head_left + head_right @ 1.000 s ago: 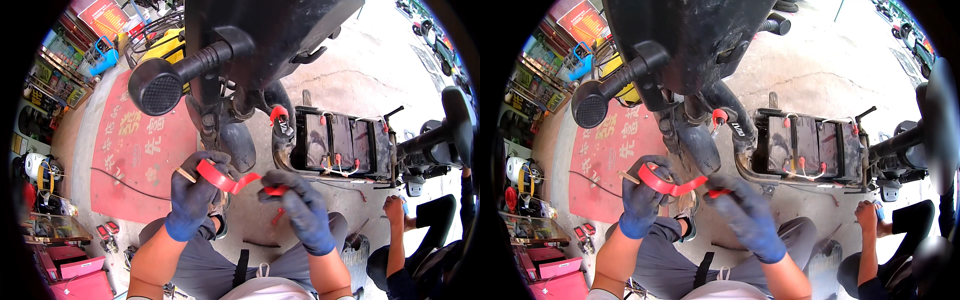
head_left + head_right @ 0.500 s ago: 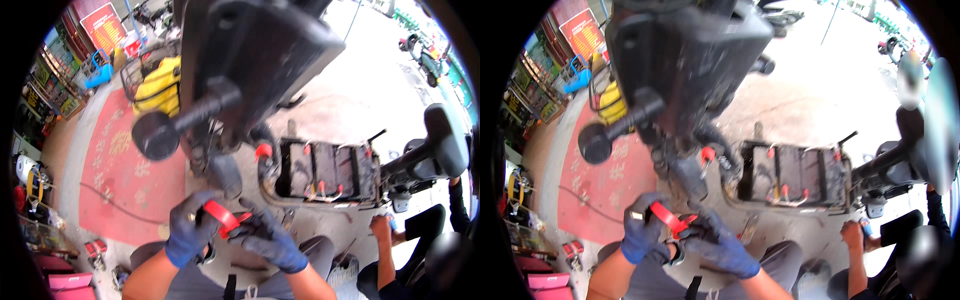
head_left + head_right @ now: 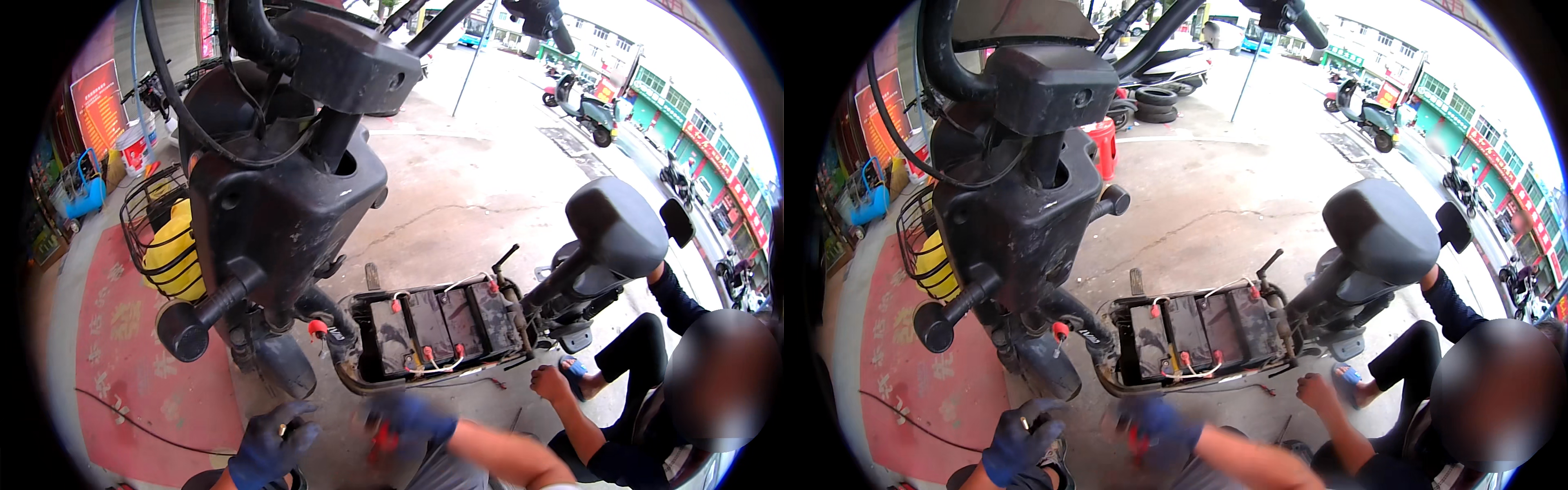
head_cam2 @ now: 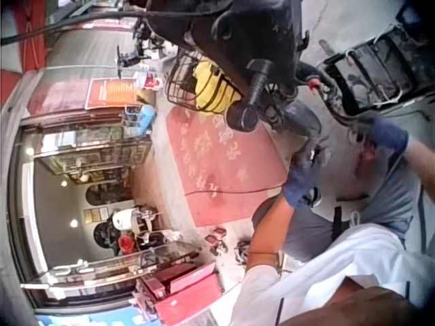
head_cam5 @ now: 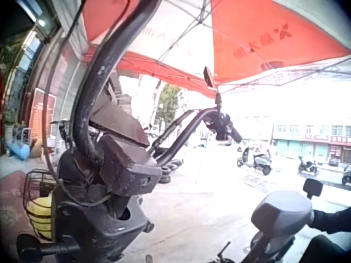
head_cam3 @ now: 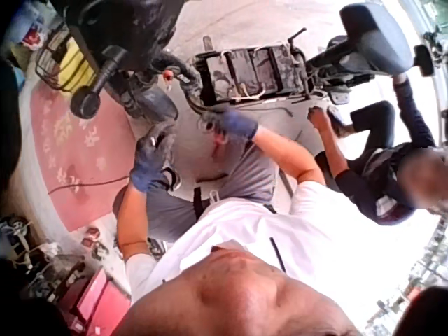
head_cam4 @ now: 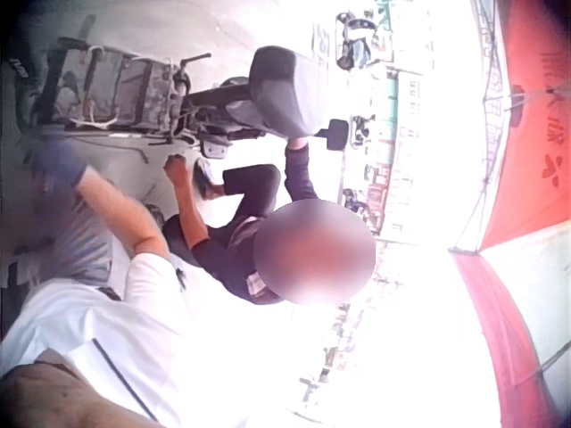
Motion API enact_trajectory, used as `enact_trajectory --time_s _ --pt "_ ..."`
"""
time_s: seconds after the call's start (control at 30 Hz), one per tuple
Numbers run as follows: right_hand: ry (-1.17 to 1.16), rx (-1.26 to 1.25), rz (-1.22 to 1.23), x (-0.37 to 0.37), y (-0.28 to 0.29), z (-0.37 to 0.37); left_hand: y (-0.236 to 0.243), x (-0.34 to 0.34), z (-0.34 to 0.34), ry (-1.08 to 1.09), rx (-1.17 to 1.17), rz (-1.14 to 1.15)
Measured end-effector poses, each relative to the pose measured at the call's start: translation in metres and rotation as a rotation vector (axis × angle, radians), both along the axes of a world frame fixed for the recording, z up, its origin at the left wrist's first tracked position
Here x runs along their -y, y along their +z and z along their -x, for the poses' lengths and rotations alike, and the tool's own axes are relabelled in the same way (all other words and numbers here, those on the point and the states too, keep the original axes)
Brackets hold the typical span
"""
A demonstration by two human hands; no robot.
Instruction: The person sits on the ground and repairs the wiring of an electric scooter. They use pliers to strip wire ends, wrap connections with red and black electrical tape, and secure the wires with a zip tie.
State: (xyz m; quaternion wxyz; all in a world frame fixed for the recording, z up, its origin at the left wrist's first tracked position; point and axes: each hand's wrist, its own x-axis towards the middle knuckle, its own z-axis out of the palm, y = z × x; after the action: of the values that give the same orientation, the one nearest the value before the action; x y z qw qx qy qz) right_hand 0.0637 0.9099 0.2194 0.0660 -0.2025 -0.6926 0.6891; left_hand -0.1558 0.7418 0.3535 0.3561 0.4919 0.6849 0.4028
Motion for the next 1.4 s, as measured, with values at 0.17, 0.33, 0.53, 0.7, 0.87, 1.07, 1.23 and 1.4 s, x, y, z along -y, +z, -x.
enact_trajectory --time_s 0.17,0.33,0.53,0.7,0.87,1.07,1.23,1.4 --pt "-1.372 -0.848 0.804 -0.307 0.123 -0.111 0.0 -0.001 -0.005 0.079 -0.051 0.019" --pt "-0.859 -0.049 0.031 -0.219 0.14 -0.017 0.002 0.004 0.005 0.058 0.013 -0.005" --pt "-0.413 0.078 -0.269 -0.059 0.082 0.0 -0.004 0.005 0.01 0.25 0.171 -0.042" --pt "-0.49 -0.104 -0.336 -0.013 0.116 0.032 -0.014 -0.011 0.026 0.228 -0.042 -0.222" --pt "-0.568 -0.382 -0.363 0.003 0.138 0.076 -0.023 -0.043 0.032 0.214 0.052 -0.36" --pt "-0.373 -0.239 -0.734 -0.006 0.141 0.102 -0.03 -0.082 0.023 0.18 0.03 -0.574" --pt "-0.517 -0.203 -1.216 0.008 0.173 0.1 -0.019 -0.084 0.018 0.134 0.032 -0.461" --pt "-0.45 -0.017 -1.158 0.009 0.166 0.076 -0.043 -0.107 0.024 -0.027 -0.055 -0.359"
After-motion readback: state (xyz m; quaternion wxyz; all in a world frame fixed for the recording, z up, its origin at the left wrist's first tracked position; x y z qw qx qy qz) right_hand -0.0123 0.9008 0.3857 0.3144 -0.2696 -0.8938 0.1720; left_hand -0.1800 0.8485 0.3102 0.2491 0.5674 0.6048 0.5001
